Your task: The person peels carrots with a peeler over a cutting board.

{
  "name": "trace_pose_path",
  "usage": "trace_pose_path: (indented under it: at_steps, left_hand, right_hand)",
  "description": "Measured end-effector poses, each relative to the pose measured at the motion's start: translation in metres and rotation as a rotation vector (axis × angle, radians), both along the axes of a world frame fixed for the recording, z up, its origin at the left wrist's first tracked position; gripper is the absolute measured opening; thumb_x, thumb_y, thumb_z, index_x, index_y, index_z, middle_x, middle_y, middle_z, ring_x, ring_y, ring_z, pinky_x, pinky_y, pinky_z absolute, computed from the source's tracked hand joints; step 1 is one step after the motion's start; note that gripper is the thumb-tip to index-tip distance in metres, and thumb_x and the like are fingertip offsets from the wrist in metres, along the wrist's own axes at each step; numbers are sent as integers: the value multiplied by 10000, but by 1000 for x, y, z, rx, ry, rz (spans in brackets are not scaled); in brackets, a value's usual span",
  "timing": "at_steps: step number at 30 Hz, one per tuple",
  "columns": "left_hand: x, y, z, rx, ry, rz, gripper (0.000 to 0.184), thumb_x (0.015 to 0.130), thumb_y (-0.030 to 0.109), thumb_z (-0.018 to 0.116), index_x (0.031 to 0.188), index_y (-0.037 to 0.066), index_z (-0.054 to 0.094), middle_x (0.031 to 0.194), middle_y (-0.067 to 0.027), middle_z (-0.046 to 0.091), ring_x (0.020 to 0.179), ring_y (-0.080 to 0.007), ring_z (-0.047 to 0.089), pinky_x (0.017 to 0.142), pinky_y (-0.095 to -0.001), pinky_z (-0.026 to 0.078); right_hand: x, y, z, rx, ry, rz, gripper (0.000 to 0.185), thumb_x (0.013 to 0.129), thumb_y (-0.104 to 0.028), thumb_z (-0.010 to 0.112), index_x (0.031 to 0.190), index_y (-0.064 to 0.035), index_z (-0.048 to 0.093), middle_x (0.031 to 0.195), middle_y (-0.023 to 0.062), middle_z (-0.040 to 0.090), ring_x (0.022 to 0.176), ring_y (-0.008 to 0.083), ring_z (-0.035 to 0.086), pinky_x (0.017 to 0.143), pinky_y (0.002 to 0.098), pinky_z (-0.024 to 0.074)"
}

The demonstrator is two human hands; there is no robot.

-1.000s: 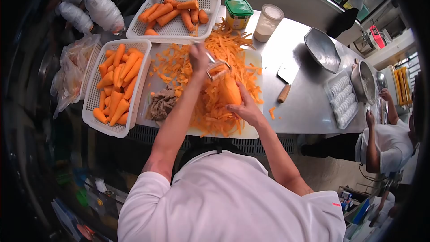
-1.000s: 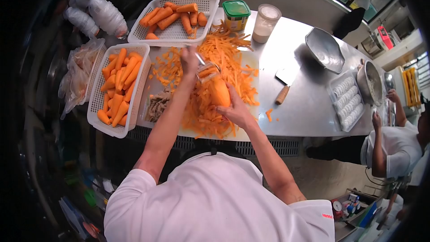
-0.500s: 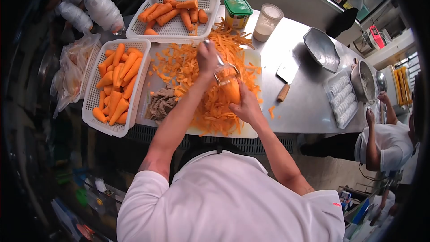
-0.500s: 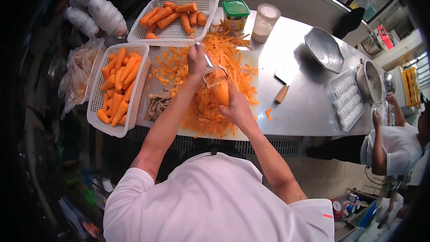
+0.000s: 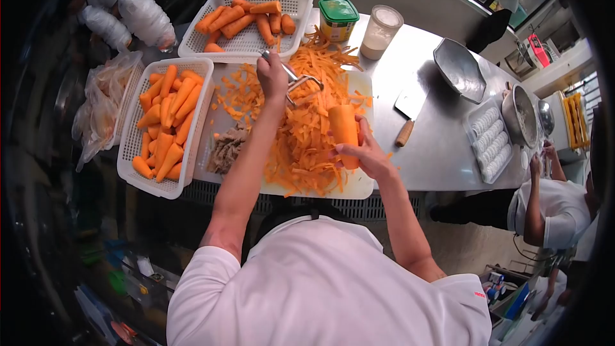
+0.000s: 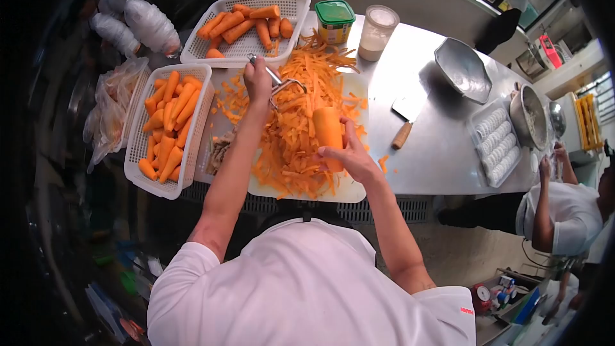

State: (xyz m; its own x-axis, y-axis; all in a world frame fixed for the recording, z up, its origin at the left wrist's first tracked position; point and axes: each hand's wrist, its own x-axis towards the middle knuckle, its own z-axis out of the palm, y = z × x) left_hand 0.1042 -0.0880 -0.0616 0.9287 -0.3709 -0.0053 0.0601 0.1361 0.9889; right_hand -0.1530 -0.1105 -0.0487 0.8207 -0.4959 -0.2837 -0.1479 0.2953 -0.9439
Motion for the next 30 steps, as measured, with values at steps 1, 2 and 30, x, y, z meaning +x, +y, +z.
trace_pose_path:
  at_steps: [1, 2, 30]
  left_hand:
    - [-13, 0, 10, -66, 64, -59, 261, 1031, 269, 436, 925, 31, 448, 628, -75, 574, 503, -190, 586, 499, -344, 478]
    - [-32, -3, 19, -55, 77, -71, 273, 1031, 283, 438, 897, 46, 451, 605, -60, 563, 485, -161, 573, 490, -326, 476]
    - [-9, 0, 8, -3, 0, -32, 291, 1010, 291, 453, 916, 16, 460, 644, -104, 578, 540, -198, 619, 479, -336, 486]
  right_hand:
    - [3, -1, 3, 144, -68, -28, 608, 855, -105, 703, 1338, -111, 333, 917, 73, 640, 703, 121, 621, 534, 267, 484]
    - [7, -8, -8, 70, 16, 61, 674, 858, -82, 676, 1389, -118, 262, 962, 91, 643, 698, 138, 624, 544, 281, 495]
    - [1, -5, -3, 83, 18, 33, 736, 856, -92, 689, 1428, -96, 224, 1033, 147, 636, 762, 166, 657, 602, 303, 526]
